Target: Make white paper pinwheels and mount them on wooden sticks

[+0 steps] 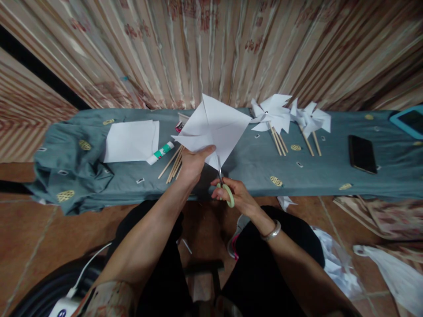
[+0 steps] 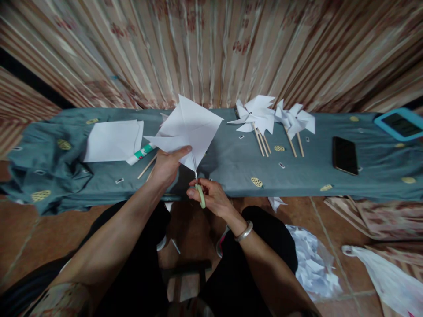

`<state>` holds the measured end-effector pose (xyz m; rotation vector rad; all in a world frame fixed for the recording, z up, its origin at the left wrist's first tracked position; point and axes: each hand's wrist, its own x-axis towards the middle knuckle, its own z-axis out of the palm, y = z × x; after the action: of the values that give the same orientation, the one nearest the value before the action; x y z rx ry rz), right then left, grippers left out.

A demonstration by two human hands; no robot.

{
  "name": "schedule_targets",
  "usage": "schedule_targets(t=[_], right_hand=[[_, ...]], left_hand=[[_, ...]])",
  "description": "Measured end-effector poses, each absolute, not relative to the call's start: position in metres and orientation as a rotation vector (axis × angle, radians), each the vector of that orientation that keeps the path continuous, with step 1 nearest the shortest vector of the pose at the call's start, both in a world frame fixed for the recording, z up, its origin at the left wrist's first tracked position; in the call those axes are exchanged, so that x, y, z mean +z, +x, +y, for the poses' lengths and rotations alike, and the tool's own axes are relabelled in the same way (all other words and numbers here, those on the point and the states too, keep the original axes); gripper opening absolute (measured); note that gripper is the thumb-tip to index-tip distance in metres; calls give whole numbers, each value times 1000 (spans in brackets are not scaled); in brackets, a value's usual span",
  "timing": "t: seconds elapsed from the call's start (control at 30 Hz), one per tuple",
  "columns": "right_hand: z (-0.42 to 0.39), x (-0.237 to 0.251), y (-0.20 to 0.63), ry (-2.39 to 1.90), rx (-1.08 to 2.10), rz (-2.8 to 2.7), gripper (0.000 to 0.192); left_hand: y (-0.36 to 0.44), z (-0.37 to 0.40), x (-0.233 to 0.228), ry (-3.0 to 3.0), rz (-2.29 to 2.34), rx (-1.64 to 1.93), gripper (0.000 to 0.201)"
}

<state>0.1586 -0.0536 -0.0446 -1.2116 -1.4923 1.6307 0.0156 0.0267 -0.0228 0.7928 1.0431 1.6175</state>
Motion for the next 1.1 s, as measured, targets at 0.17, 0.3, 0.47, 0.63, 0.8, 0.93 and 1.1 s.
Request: schedule_targets(t=[0.17,0.3,0.47,0.63,0.8,0.93,1.1], right_hand=[[-54,-45,159,-1220,1618,-1500,54],[-54,-45,159,-1224,1600,-1509,54],[-53,-48,158,-1227,1549,-1528,52],[-55,-51,157,-1239,1534,-1518,50],[-56,-51,154,-1239,1568,-1444,48],[-56,-50,152,-1247,1603,-1375,47],[-57,-49,150,-1249,1589,-1349,45]], left_hand=[[16,24,-22,798,1037,1584,60],[16,25,-23,799,1023,1597,60],[16,26,-24,790,1052,1616,65],[16,26,-23,771,1061,1606,66],[15,27,-22,770,1075,1604,63],[15,27,-22,769,1088,1604,60],[15,27,-22,774,1086,1611,57]])
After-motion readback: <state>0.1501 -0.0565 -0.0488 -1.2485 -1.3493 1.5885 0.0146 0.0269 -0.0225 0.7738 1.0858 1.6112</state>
